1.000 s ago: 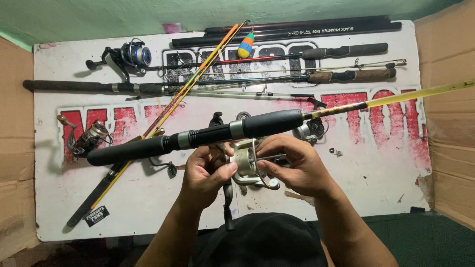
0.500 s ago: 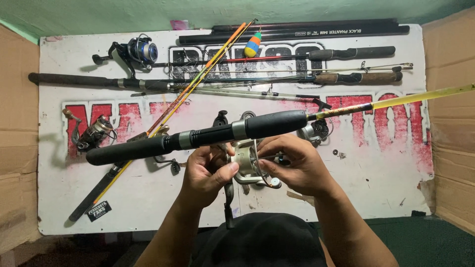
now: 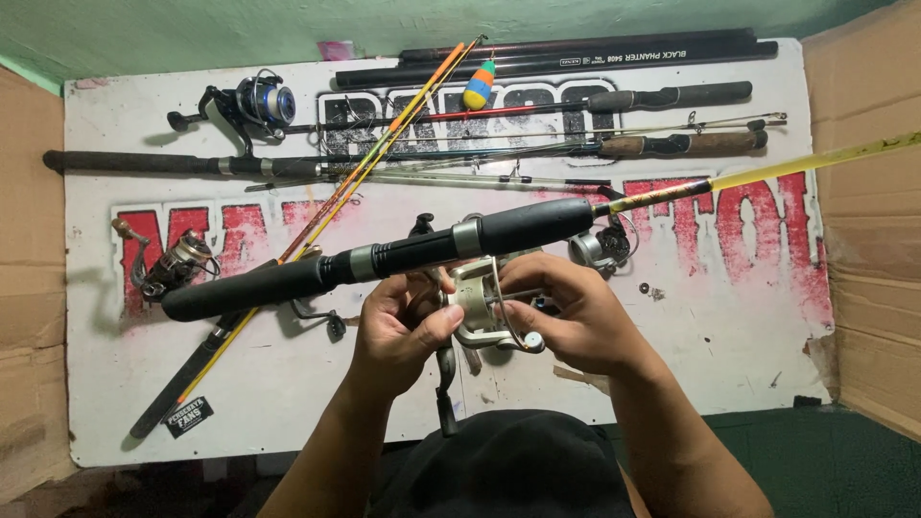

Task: The recorder is assembling and inspecting the internal components of a spinning fishing reel while it is attached to a rod.

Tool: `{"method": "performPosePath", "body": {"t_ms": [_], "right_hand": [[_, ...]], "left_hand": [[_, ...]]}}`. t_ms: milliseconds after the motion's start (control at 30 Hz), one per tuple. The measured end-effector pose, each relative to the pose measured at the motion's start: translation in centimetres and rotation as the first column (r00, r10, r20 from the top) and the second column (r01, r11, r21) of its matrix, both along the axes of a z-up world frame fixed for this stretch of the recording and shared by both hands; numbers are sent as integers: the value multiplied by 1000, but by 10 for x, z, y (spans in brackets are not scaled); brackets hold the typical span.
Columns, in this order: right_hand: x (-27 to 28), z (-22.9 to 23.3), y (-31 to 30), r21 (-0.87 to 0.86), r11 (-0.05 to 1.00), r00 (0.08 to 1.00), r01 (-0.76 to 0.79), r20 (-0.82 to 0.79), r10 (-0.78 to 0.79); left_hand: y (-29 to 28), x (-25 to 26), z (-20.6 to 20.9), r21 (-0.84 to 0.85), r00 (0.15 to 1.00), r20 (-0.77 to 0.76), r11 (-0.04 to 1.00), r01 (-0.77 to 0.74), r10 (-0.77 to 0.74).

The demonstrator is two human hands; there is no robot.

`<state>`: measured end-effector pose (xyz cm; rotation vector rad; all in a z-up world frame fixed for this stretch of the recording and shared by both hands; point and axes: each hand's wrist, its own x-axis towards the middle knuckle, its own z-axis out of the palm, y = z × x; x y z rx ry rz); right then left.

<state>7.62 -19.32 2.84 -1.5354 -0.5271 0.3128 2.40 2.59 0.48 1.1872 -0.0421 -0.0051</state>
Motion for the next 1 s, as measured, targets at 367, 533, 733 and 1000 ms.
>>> {"method": "performPosePath", "body": {"t_ms": [367, 533, 733, 1000], "right_hand": [[-6, -3, 1, 28, 1000, 990, -10, -138, 13], [-9, 1, 4, 26, 999, 991, -19, -134, 23], [-13, -5, 0, -24, 999, 990, -41, -135, 37], [-19, 3, -6, -15, 998, 993, -53, -110, 51]], "left_hand": [[-8, -10, -31, -109, 997, 13, 991, -74, 75], [1, -7, -8, -6, 1000, -18, 1000, -18, 18], [0, -5, -7, 64, 998, -58, 998, 13, -9], [-8, -6, -9, -5, 997, -53, 998, 62, -62]]}}
